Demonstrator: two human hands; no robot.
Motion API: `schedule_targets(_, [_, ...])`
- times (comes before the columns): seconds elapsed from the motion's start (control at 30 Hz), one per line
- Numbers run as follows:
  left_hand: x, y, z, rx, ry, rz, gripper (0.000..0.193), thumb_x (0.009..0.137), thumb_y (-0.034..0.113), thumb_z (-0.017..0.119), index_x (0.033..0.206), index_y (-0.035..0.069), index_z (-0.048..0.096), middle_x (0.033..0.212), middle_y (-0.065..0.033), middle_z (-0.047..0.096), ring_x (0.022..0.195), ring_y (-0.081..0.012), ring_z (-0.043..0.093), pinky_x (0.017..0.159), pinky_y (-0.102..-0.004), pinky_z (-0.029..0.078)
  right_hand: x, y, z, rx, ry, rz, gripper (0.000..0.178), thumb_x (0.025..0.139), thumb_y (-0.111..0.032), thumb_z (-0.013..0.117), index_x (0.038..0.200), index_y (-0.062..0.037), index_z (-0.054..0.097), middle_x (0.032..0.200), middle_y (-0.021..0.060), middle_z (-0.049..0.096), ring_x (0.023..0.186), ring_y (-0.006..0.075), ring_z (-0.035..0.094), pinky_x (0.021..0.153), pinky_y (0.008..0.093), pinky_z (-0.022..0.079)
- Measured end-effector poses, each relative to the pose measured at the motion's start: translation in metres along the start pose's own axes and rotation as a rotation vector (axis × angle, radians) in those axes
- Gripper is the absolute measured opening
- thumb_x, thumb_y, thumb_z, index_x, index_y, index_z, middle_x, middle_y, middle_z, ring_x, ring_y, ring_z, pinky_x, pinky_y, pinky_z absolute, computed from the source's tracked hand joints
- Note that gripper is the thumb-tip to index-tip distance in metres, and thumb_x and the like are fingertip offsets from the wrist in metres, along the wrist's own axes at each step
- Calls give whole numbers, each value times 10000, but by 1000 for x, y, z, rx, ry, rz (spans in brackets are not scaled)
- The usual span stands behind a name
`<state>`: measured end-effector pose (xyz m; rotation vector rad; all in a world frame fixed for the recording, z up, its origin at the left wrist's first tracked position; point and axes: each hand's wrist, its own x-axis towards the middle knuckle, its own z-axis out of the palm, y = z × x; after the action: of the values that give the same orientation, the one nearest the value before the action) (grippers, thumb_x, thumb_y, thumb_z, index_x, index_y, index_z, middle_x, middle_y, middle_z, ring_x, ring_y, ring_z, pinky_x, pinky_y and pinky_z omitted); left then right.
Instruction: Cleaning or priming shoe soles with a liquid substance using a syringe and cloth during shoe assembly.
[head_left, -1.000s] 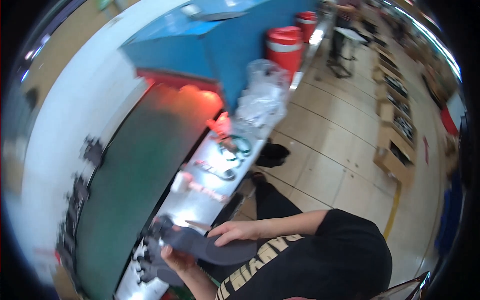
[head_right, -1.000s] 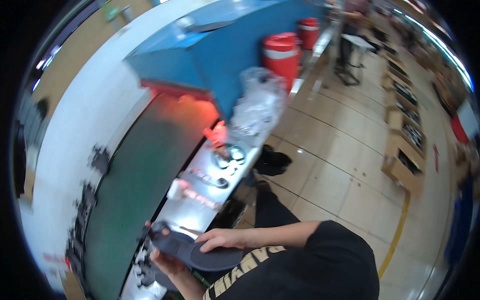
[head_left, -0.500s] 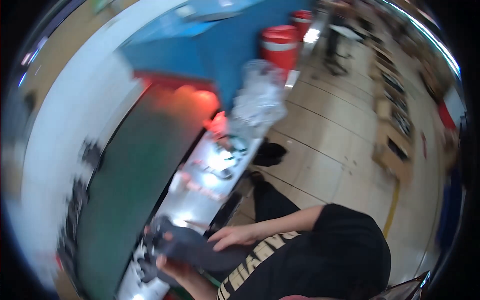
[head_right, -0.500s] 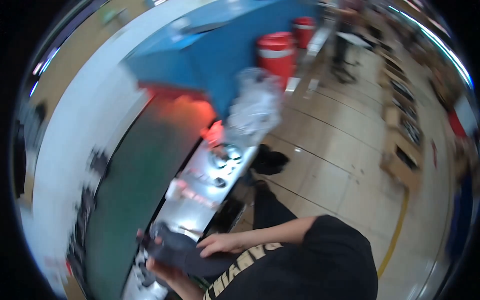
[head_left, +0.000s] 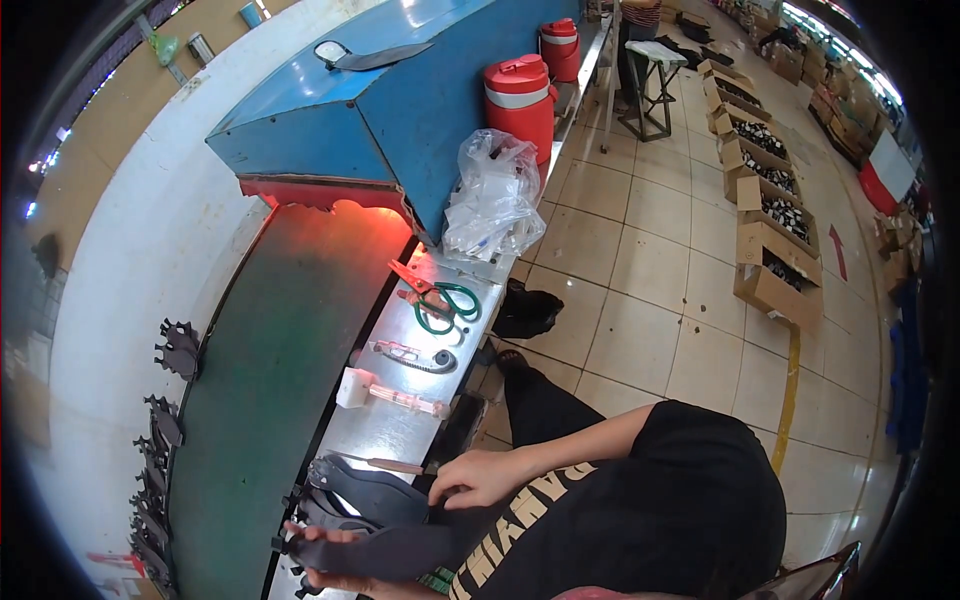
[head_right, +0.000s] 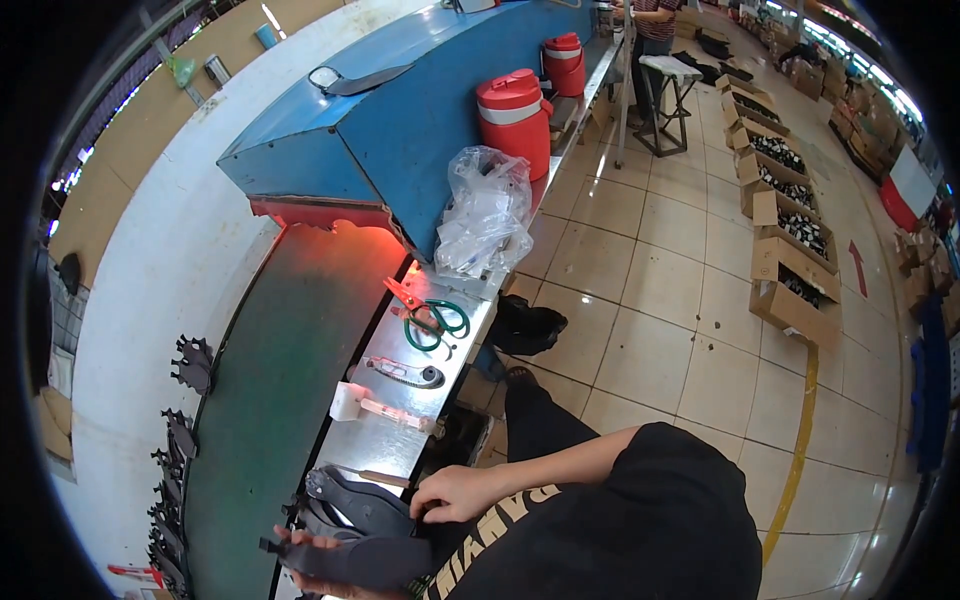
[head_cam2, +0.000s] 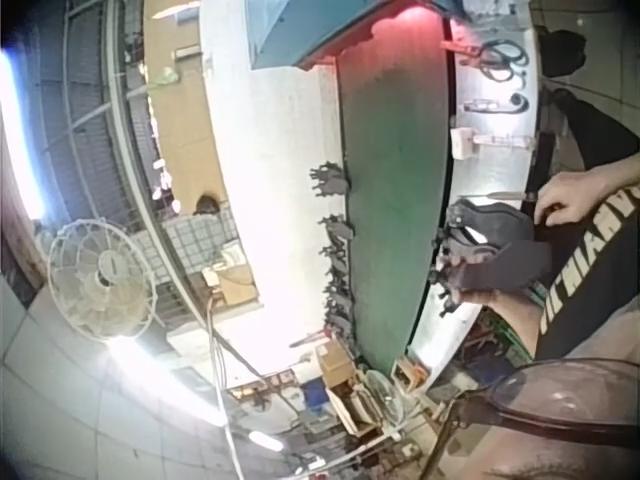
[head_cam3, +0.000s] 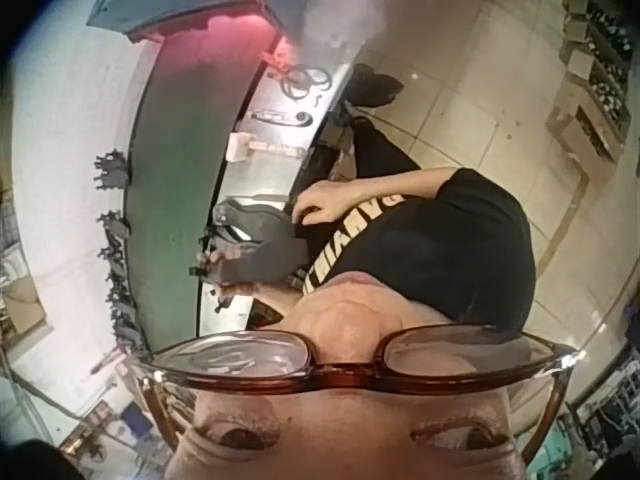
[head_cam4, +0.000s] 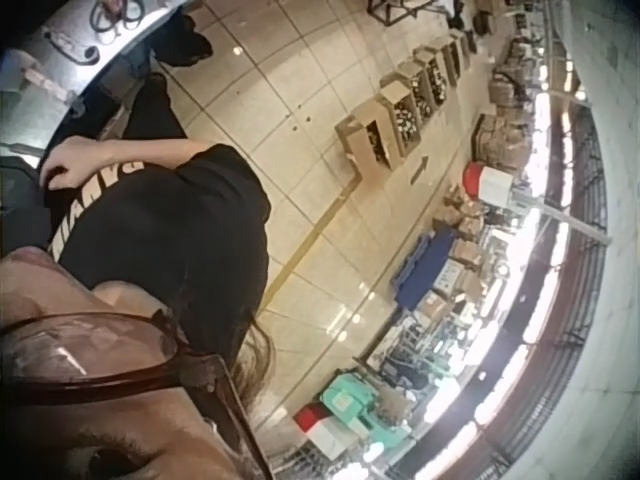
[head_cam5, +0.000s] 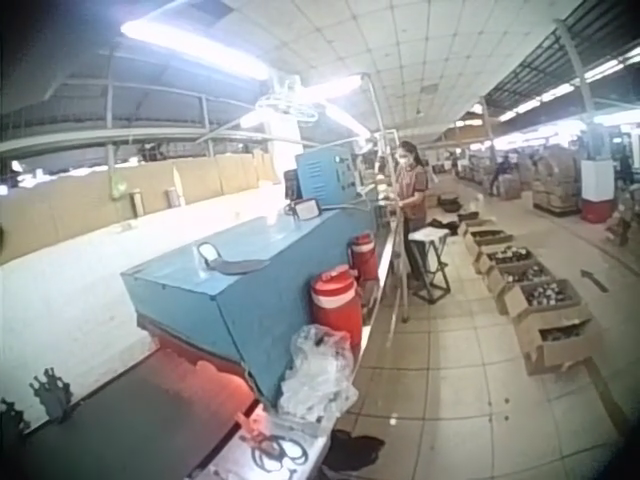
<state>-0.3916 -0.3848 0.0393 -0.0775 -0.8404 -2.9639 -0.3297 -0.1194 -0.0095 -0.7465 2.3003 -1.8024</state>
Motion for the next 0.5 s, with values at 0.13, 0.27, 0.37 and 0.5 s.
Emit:
schedule_targets(0.13, [-4,54,-30,15,-422,73,856,829,554,667,1431,35,350,1164,-103,583,888,-242,584,807,-425,486,-11,4,-6,-61,-18,46,183,782,-114,655,943,-31,678,883,121,687,843,279,659,728,378,504])
schedule_targets(0.27, [36,63,-72,252,-159,145,774,851,476,662,1417,33,374,1031,-84,573,757,-208,556,673,-337,475,-20,10,-3,0,-45,170,148,782,-107,666,911,-39,695,866,123,696,830,277,665,721,382,503])
schedule_targets(0.37, [86,69,-122,183,-184,23,713,861,428,642,1399,31,397,956,-55,562,709,-167,521,629,-299,442,-14,12,3,-83,-80,160,135,839,-119,643,951,-49,676,878,103,644,822,286,639,718,394,492])
schedule_targets(0.5, [141,124,-194,107,-169,-42,632,873,364,617,1375,28,429,856,-18,547,645,-112,475,572,-248,396,6,-1,7,-268,-138,108,181,846,-80,606,1018,-85,660,932,111,596,888,302,616,747,400,486])
